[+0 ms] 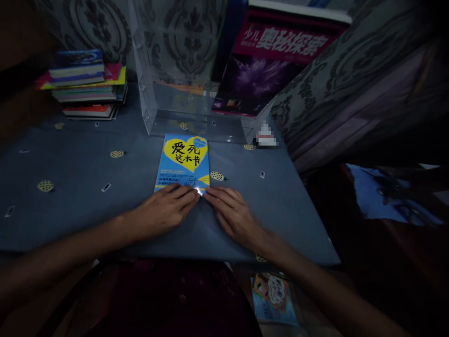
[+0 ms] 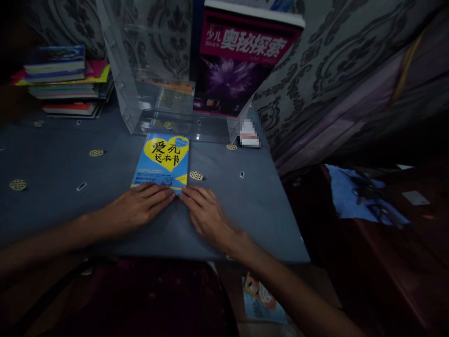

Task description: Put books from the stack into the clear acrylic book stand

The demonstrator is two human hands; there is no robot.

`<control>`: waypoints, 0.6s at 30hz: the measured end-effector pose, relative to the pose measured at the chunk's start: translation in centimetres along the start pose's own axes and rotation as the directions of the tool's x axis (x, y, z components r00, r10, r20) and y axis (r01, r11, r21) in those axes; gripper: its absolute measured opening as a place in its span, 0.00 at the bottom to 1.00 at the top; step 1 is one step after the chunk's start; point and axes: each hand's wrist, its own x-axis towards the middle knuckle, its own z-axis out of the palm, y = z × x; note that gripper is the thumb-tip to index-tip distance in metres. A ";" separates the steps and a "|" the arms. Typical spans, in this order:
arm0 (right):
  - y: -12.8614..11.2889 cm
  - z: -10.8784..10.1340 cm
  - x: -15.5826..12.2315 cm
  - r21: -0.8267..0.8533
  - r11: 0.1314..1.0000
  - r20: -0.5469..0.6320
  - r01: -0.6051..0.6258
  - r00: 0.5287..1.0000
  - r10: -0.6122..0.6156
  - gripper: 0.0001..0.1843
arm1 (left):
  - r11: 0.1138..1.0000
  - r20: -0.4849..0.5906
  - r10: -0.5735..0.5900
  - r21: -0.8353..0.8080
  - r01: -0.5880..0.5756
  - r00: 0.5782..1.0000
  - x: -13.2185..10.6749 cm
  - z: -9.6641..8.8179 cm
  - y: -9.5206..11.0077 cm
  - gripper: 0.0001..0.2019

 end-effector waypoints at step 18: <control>-1.2 0.0 0.7 -0.073 0.997 -0.008 -0.022 1.000 0.021 0.24 | 0.988 -0.020 -0.155 -0.002 0.155 0.988 -7.5 -0.3 -2.2 0.23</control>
